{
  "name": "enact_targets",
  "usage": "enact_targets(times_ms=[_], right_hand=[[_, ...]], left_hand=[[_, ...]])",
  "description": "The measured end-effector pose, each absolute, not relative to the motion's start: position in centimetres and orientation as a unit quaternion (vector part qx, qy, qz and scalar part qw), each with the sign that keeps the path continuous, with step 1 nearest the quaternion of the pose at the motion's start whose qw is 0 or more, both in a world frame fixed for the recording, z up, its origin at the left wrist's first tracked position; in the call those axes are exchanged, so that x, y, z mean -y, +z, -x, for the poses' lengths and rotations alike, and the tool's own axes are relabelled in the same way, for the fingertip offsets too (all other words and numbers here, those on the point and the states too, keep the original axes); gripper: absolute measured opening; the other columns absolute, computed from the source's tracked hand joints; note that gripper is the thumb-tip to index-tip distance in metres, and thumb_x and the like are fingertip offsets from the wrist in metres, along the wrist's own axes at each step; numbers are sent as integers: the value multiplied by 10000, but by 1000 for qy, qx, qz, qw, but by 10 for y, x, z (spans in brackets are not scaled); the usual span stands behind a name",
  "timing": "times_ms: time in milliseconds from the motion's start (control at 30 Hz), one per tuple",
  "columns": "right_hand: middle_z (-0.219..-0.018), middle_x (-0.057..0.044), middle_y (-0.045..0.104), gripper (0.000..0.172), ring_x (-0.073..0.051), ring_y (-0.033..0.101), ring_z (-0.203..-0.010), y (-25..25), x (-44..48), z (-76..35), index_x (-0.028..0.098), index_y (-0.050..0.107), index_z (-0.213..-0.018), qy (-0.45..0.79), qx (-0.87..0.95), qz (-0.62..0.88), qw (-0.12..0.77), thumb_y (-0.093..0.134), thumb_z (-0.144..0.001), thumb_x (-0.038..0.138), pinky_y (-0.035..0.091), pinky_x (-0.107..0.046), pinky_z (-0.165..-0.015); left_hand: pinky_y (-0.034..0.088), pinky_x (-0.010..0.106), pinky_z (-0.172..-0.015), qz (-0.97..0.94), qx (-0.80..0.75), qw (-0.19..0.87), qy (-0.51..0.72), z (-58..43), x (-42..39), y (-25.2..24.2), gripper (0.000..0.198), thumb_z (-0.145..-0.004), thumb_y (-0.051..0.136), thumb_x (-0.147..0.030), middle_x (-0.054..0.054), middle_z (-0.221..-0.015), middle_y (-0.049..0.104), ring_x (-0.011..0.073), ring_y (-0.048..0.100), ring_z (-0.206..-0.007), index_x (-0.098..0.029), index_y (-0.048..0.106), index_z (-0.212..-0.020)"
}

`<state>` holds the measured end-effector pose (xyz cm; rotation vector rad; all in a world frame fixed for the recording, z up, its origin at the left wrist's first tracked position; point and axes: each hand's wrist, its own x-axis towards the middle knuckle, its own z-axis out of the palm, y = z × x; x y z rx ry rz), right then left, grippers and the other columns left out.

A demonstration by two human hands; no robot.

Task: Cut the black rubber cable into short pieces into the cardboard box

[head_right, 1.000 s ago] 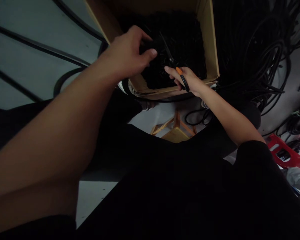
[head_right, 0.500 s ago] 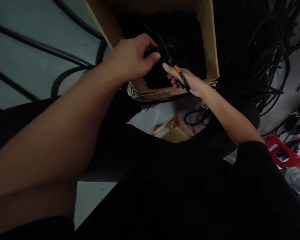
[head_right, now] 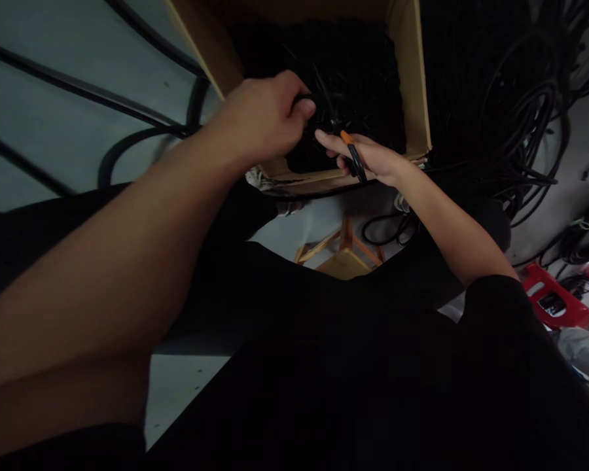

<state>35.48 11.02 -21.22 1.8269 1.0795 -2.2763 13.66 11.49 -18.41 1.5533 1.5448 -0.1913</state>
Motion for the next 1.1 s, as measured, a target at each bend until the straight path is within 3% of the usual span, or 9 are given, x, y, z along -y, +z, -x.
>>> enact_targets(times_ms=[100, 233, 333, 467, 667, 867, 1100], right_hand=[[-802, 23, 683, 577, -193, 683, -759, -214, -109, -356, 288, 669, -962, -729, -354, -585, 17, 1128, -1028, 632, 621, -292, -680], [-834, 16, 679, 572, -171, 653, -771, -219, -106, -358, 267, 650, -954, -728, -366, -580, 14, 1090, -1087, 607, 629, -270, -718], [-835, 9, 684, 554, -166, 653, -771, -221, -105, -358, 254, 677, -958, -727, -364, -582, 18, 1057, -1117, 624, 623, -257, -711], [-822, 10, 690, 551, -193, 697, -779, -220, -106, -356, 275, 695, -972, -727, -353, -589, 18, 1115, -1046, 623, 634, -275, -692], [-837, 8, 679, 540, -221, 701, -867, -217, -106, -358, 290, 700, -1003, -719, -372, -586, -6, 1110, -1040, 640, 675, -312, -755], [-908, 2, 642, 532, -235, 687, -966, -215, -109, -363, 278, 676, -1001, -710, -412, -571, 0, 1126, -1018, 560, 668, -318, -811], [-911, 18, 550, 564, -183, 572, -875, -234, -100, -373, 246, 669, -972, -693, -446, -566, 0, 1120, -1027, 580, 595, -280, -750]], left_hand=[[588, 622, -1336, -629, -622, 457, -91, -138, -114, -183, 672, -1259, 363, -501, 210, -1769, 799, 454, 759, -1597, -264, 686, -1798], [605, 653, -1301, -626, -618, 463, -109, -139, -113, -182, 689, -1261, 354, -460, 279, -1734, 802, 486, 787, -1550, -189, 658, -1817], [603, 617, -1300, -623, -619, 467, -99, -139, -113, -187, 664, -1273, 368, -469, 256, -1740, 808, 462, 787, -1549, -210, 656, -1812], [584, 600, -1331, -620, -611, 485, -85, -140, -115, -190, 623, -1273, 405, -422, 248, -1745, 804, 462, 774, -1586, -204, 663, -1797], [528, 506, -1438, -620, -592, 511, -59, -138, -118, -186, 591, -1263, 429, -432, 159, -1814, 780, 387, 714, -1654, -252, 734, -1737], [584, 478, -1334, -641, -580, 498, -75, -137, -119, -193, 569, -1259, 444, -395, 163, -1627, 870, 370, 791, -1495, -211, 826, -1639], [619, 418, -1157, -615, -583, 526, -77, -132, -122, -186, 539, -1251, 474, -346, 132, -1388, 909, 284, 811, -1224, -151, 896, -1524]])
